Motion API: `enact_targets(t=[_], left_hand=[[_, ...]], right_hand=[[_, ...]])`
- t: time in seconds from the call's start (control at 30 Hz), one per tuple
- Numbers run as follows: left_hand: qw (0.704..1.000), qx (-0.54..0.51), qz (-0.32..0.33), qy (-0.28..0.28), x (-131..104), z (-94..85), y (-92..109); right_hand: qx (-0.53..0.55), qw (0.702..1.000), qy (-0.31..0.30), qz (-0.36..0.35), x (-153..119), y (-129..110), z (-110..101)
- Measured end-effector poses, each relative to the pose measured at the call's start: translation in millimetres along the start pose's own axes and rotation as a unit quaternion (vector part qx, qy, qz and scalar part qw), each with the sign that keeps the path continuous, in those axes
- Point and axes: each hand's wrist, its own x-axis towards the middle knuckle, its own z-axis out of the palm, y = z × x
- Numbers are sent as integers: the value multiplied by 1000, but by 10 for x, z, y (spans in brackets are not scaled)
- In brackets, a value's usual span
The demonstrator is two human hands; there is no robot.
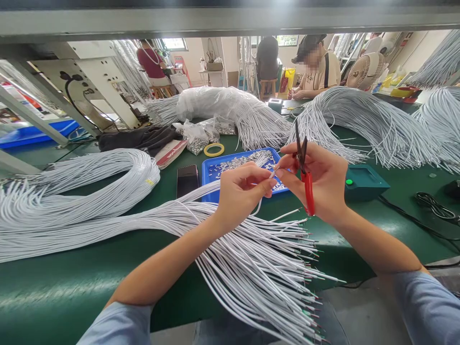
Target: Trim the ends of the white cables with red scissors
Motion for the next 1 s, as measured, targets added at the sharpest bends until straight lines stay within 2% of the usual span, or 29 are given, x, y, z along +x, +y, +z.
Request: enact_targets(t=[0.3,0.63,0.73,0.9,1.0], left_hand=[[999,19,-16,34,-12,23,35],[999,1,-28,33,6,14,21],[999,-1,-17,30,-5,8,-9],[999,13,29,-18,-12,-7,-44],[999,29,44,-12,9,-33,-33]], right_hand=[[-27,1000,9,-1,-40,-20,24],[-13,1000,12,9,-29,10,33],[-7,1000,9,18,-23,7,36],[-10,1000,0,24,-14,2,30],[-29,999,-13,8,2,23,7]])
